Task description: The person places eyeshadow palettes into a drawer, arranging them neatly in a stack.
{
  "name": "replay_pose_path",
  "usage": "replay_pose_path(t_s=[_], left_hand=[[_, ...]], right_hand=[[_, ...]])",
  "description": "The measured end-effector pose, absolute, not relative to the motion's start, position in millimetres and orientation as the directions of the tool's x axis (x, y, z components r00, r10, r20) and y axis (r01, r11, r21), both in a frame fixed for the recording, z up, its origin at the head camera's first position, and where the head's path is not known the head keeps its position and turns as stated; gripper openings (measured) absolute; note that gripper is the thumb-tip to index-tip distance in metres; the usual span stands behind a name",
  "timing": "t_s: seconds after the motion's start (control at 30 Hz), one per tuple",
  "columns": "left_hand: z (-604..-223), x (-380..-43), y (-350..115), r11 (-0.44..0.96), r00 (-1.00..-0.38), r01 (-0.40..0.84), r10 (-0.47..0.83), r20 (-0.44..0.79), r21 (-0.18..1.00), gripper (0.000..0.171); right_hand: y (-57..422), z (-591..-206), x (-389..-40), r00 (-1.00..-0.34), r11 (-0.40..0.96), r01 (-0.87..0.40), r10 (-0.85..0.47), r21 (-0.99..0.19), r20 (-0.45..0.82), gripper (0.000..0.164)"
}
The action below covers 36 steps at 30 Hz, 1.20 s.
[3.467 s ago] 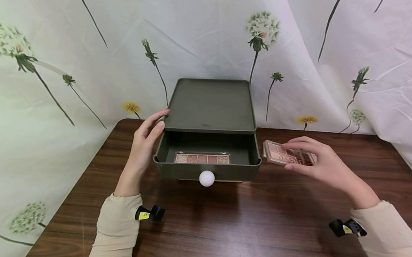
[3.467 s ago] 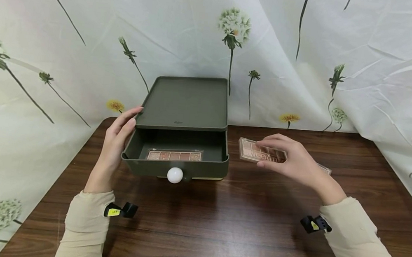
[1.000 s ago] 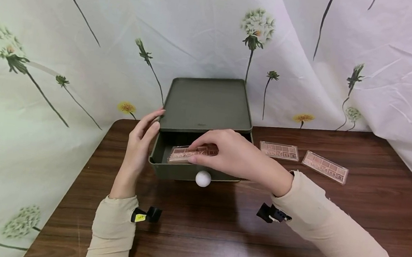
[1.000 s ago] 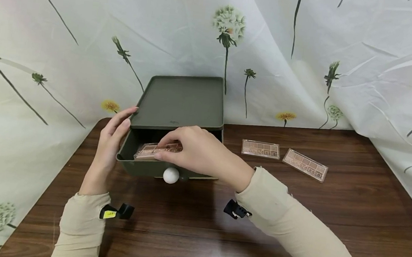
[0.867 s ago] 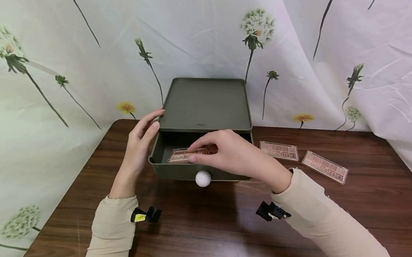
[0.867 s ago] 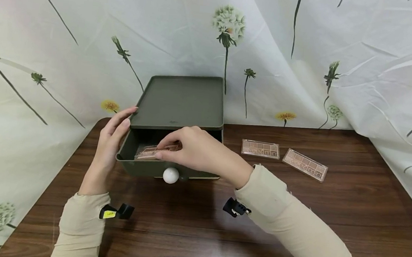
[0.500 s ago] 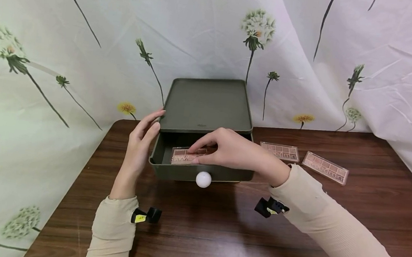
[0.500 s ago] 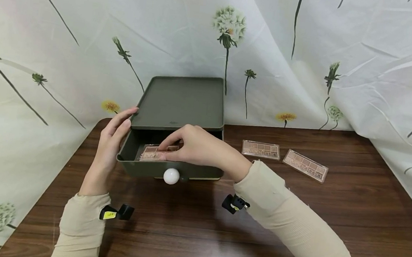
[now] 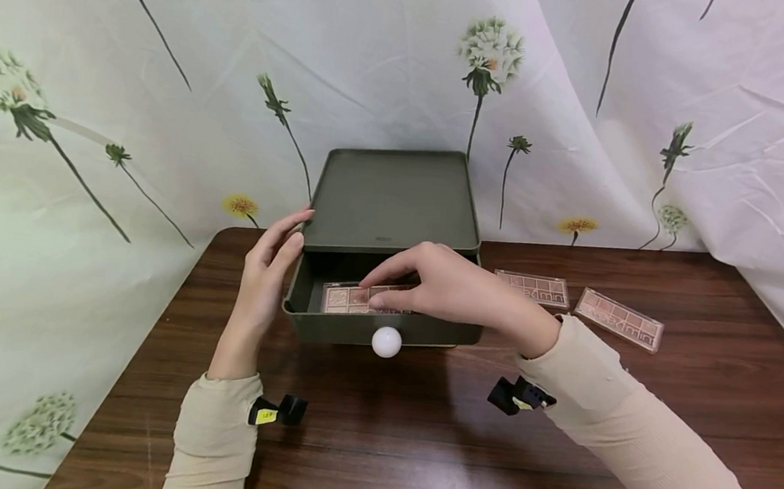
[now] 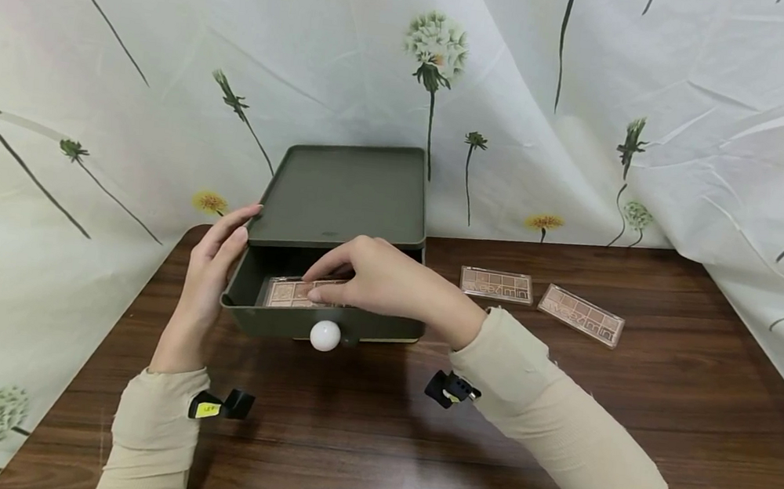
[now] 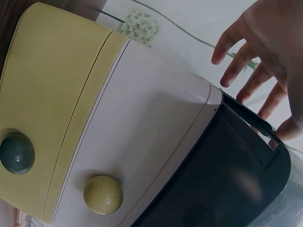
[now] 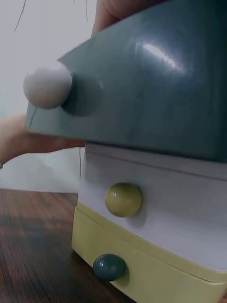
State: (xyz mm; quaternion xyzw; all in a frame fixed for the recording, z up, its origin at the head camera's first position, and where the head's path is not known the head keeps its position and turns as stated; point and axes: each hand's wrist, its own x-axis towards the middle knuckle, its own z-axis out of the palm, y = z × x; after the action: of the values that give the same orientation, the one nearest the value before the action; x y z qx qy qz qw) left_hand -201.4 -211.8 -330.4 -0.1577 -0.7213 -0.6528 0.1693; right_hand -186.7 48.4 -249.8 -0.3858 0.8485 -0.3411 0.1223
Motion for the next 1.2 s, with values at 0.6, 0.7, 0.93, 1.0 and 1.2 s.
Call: replay_pose_path(t_s=[0.6,0.7,0.93,1.0,1.2], left_hand=[[-332.1,-202.9,-212.4,0.076,-0.888,0.459,0.006,0.460,0.885,0.038],[-332.1,-203.2,-211.9,0.079,-0.887,0.462,0.010,0.462,0.883,0.038],[-331.4,-203.8,-210.6,0.075,-0.886,0.463,0.011,0.463,0.883,0.039],[-330.9,-203.7,-210.5,0.071,-0.888,0.459,0.013,0.459,0.886,0.039],[-331.3,-202.6,-211.5,0.072,-0.891,0.453,0.013,0.453,0.889,0.039]], right_hand=[[117.9,-242.7,-167.6,-0.635,0.262,-0.675,-0.682,-0.690,0.362,0.027],[133.9,-247.1,-165.1,-0.645,0.248,-0.681,-0.648,-0.689,0.404,0.030],[169.8,-259.6,-162.0,-0.686,0.276,-0.687,-0.553,-0.672,0.474,0.031],[179.7,-265.6,-162.7,-0.715,0.318,-0.670,-0.518,-0.671,0.468,0.031],[208.2,-286.4,-168.3,-0.790,0.437,-0.602,-0.448,-0.668,0.419,0.029]])
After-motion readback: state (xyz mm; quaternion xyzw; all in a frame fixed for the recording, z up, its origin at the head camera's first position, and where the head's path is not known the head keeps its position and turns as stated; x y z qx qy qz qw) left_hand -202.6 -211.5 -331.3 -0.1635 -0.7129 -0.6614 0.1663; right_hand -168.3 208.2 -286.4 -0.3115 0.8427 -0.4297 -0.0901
